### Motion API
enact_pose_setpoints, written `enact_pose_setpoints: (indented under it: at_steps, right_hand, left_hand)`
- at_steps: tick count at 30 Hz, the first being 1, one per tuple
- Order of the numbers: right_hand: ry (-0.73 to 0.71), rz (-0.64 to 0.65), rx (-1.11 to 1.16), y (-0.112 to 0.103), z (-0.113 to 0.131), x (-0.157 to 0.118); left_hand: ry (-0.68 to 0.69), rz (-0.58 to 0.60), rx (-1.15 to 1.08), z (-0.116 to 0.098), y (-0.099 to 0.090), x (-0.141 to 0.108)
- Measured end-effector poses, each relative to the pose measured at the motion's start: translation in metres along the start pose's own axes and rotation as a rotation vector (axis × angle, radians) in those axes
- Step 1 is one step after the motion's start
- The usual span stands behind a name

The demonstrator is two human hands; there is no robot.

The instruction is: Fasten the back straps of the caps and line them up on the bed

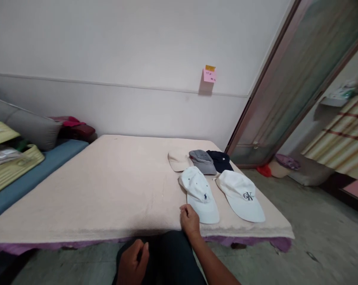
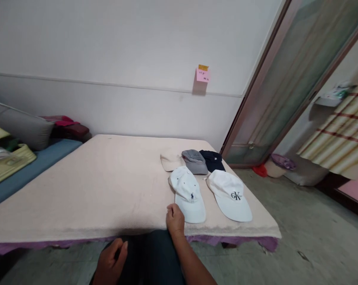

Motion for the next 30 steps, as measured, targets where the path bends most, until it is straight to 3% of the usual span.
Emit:
enact_pose_setpoints:
  at_steps: [4, 8, 17, 30]
  right_hand:
    - [-0.057, 0.045, 0.066, 0.001, -0.002, -0.002]
    - [-0.085, 0.106, 0.148, 0.000, -0.005, -0.003]
    - [-0.062, 0.182, 0.252, -0.005, -0.003, -0.004]
    - [-0.053, 0.253, 0.243, -0.004, -0.005, -0.003]
  left_hand:
    - [0.030, 0.032, 0.074, -0.017, 0.025, 0.006]
    - [-0.070, 0.053, 0.091, -0.020, 0.044, 0.013]
    - [-0.301, -0.064, -0.126, -0.021, 0.053, 0.037]
    - [-0.442, -0.139, -0.368, -0.012, 0.067, 0.054]
Point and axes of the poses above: each hand's wrist, its own x-axis towards the middle knuckle, its own y-axis out of the palm, z = x × y, the point moved 9 cm from there along x, towards the middle knuckle, and after that the axes turned 8 degrees about -x, right-handed, at the moved point
